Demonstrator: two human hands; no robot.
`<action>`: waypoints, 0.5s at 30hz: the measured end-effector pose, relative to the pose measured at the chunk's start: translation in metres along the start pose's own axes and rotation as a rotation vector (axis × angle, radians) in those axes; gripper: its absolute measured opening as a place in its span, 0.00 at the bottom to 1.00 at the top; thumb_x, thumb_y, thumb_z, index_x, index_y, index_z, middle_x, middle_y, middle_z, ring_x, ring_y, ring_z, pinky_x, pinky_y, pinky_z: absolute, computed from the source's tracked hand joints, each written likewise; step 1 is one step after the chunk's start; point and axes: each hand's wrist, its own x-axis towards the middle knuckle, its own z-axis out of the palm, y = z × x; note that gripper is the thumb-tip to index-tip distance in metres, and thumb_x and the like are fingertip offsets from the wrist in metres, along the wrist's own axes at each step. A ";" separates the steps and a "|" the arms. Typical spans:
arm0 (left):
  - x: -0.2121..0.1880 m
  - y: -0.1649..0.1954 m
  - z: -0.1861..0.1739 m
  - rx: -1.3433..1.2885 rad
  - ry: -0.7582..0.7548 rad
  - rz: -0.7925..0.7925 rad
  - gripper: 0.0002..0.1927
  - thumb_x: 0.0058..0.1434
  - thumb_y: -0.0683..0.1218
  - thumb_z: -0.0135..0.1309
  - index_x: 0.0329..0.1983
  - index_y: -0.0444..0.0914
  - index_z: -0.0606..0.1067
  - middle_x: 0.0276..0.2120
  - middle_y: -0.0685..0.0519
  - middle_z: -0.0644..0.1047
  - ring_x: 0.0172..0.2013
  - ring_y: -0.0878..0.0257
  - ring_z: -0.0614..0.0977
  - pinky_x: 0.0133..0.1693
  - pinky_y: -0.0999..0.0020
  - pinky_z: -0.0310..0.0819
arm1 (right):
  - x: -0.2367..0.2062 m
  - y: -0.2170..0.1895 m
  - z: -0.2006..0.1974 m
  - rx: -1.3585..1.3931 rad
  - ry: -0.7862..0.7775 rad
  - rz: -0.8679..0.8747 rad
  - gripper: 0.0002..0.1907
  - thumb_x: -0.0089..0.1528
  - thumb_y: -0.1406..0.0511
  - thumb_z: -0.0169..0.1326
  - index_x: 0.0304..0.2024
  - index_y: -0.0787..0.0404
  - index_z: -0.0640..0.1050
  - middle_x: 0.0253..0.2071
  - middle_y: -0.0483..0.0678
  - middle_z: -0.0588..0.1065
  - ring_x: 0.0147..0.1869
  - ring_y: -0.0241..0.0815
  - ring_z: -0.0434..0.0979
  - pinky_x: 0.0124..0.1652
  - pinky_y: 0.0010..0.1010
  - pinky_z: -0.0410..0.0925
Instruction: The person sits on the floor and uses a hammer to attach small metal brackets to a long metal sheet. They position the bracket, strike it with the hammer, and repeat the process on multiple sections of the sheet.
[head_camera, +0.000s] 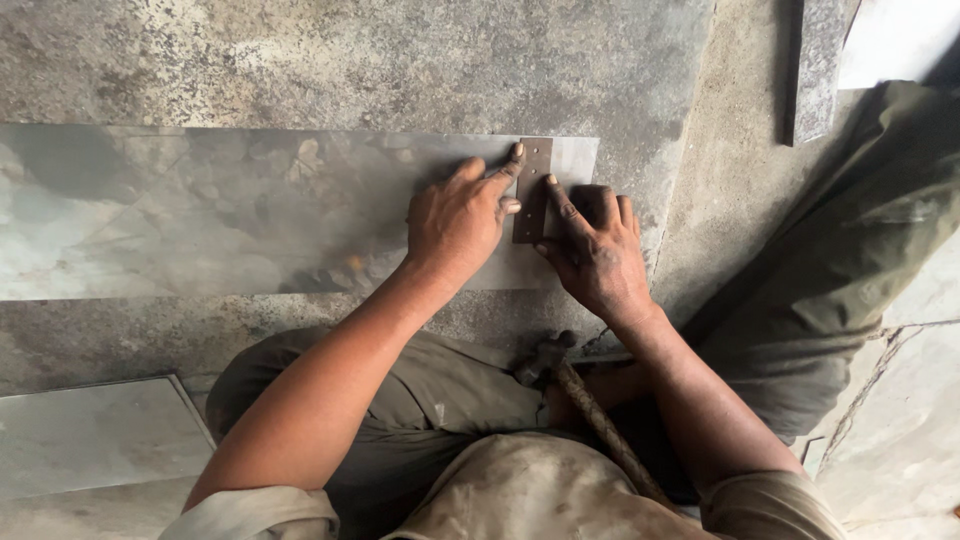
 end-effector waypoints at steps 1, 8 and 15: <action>0.000 0.000 0.001 0.020 0.069 0.049 0.22 0.62 0.49 0.60 0.60 0.42 0.77 0.34 0.52 0.76 0.30 0.60 0.80 0.30 0.61 0.76 | 0.000 0.000 0.000 -0.001 -0.002 0.000 0.41 0.57 0.57 0.67 0.72 0.50 0.69 0.56 0.56 0.69 0.57 0.57 0.67 0.57 0.48 0.65; -0.001 0.009 -0.015 0.019 0.068 0.041 0.22 0.62 0.50 0.60 0.61 0.45 0.77 0.34 0.51 0.76 0.31 0.56 0.81 0.32 0.58 0.76 | 0.002 0.000 -0.002 -0.002 0.010 -0.014 0.41 0.56 0.57 0.68 0.71 0.51 0.70 0.55 0.56 0.69 0.56 0.57 0.68 0.56 0.48 0.65; -0.001 0.014 -0.025 0.044 -0.012 -0.012 0.19 0.62 0.49 0.60 0.58 0.48 0.79 0.39 0.51 0.78 0.33 0.51 0.82 0.34 0.53 0.76 | -0.005 0.008 0.004 0.036 0.028 -0.017 0.42 0.53 0.61 0.68 0.70 0.51 0.71 0.54 0.57 0.70 0.55 0.59 0.68 0.55 0.48 0.65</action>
